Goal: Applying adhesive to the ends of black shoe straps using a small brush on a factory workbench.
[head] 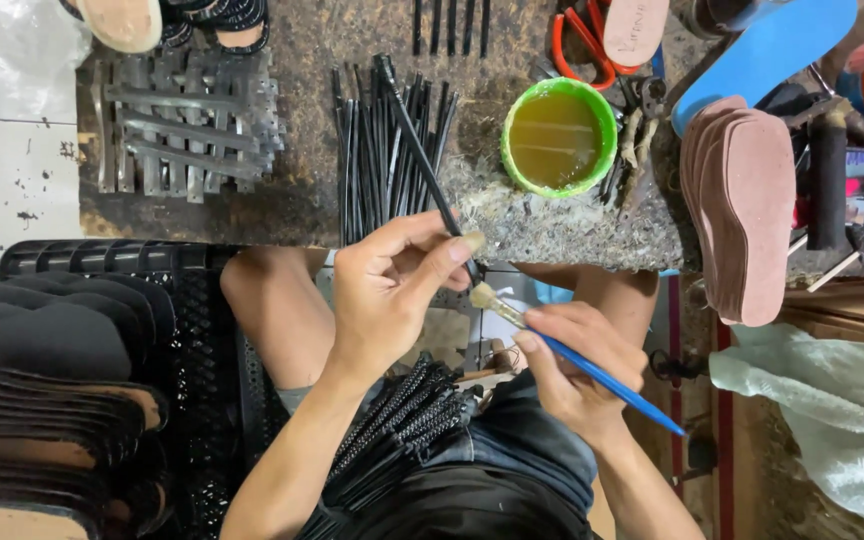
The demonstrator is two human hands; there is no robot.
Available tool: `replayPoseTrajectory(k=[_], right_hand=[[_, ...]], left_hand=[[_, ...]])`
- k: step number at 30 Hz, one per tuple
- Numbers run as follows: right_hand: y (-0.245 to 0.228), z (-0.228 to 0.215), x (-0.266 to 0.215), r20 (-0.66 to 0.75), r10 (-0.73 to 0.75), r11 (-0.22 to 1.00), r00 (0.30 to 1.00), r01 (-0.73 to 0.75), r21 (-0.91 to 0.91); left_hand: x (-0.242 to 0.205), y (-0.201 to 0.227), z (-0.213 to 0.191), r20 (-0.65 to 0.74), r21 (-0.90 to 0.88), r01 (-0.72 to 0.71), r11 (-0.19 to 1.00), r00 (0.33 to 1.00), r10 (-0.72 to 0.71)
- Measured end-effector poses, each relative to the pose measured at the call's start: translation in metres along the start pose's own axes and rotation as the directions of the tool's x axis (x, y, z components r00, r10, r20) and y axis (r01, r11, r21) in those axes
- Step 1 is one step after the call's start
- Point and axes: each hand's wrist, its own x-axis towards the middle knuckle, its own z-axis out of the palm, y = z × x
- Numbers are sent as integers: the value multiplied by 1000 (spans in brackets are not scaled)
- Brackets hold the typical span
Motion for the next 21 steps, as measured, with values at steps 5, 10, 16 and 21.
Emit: replayPoseTrajectory(k=[5,10,16,21], right_hand=[[8,2,6,-17,92,996,996,-92,17],[25,10,18,-31,178,984,983,-179,-19],[38,20,30,-44,186,982,981,-186,12],[46,26,29,-29,220,975,975,-220,8]], left_hand=[[27,-20,-12,38,32,1,999,999,-2],[81,-40,-26,148,98,-23,995,989,8],[175,-66,-42,-12,432,19,902,1000,-16],[236,-105,-54,-38,591,-82,803,991,129]])
